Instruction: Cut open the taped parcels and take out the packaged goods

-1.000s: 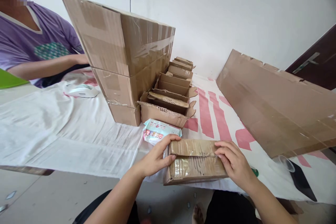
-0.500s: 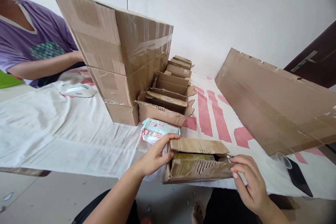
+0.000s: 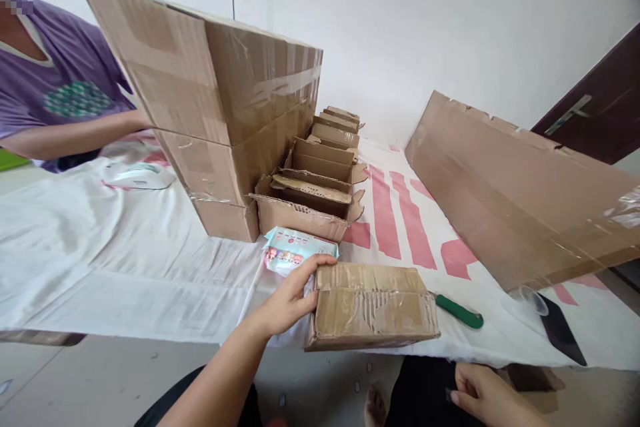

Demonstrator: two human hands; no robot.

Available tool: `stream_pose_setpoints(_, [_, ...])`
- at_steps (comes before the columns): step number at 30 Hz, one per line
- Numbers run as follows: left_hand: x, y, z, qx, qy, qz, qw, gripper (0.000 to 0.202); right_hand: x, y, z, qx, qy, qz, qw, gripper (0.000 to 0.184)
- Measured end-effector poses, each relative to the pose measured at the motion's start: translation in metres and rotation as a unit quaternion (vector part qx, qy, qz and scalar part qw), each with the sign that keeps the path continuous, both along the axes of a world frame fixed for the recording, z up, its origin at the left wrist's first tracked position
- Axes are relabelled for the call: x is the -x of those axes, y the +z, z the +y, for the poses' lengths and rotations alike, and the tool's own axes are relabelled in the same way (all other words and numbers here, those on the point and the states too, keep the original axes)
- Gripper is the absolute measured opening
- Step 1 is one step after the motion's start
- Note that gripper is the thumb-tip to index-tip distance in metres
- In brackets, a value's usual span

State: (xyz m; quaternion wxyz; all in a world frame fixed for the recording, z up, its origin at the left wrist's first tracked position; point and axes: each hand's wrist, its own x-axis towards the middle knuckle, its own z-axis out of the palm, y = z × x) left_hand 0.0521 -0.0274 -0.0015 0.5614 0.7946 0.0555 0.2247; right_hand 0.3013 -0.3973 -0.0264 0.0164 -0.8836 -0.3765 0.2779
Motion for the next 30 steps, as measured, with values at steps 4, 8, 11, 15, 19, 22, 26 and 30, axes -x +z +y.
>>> stream_pose_setpoints(4, [-0.001,-0.003,0.001,-0.005,0.000,-0.005,1.000,0.043,-0.002,-0.028,-0.011,0.074,-0.046,-0.058,0.994,0.013])
stream_pose_setpoints(8, [-0.002,-0.003,0.001,-0.010,0.004,-0.011,1.000,0.044,-0.005,-0.019,-0.007,0.099,-0.079,-0.078,0.989,0.013])
stream_pose_setpoints(11, [-0.002,-0.002,0.001,-0.016,0.006,-0.012,1.000,0.043,-0.005,-0.004,0.001,0.110,-0.094,-0.126,0.981,0.029])
stream_pose_setpoints(15, [0.000,0.000,0.001,-0.022,0.010,-0.011,1.000,0.043,-0.005,0.003,0.008,0.059,-0.063,-0.111,0.990,0.020])
stream_pose_setpoints(19, [-0.001,-0.001,0.001,-0.027,0.015,-0.015,0.999,0.045,-0.001,0.017,0.019,-0.106,-0.024,-0.178,0.978,0.014])
stream_pose_setpoints(22, [-0.003,-0.002,0.000,-0.037,0.019,-0.021,0.999,0.047,0.014,0.043,0.035,-0.317,0.050,-0.263,0.910,0.014])
stream_pose_setpoints(26, [-0.006,-0.003,-0.002,-0.049,0.030,-0.036,0.998,0.049,0.047,0.076,0.065,-0.437,0.209,-0.284,0.827,0.013])
stream_pose_setpoints(30, [-0.005,-0.002,-0.003,-0.055,0.037,-0.030,0.997,0.047,0.070,0.085,0.093,-0.423,0.292,-0.284,0.809,0.023])
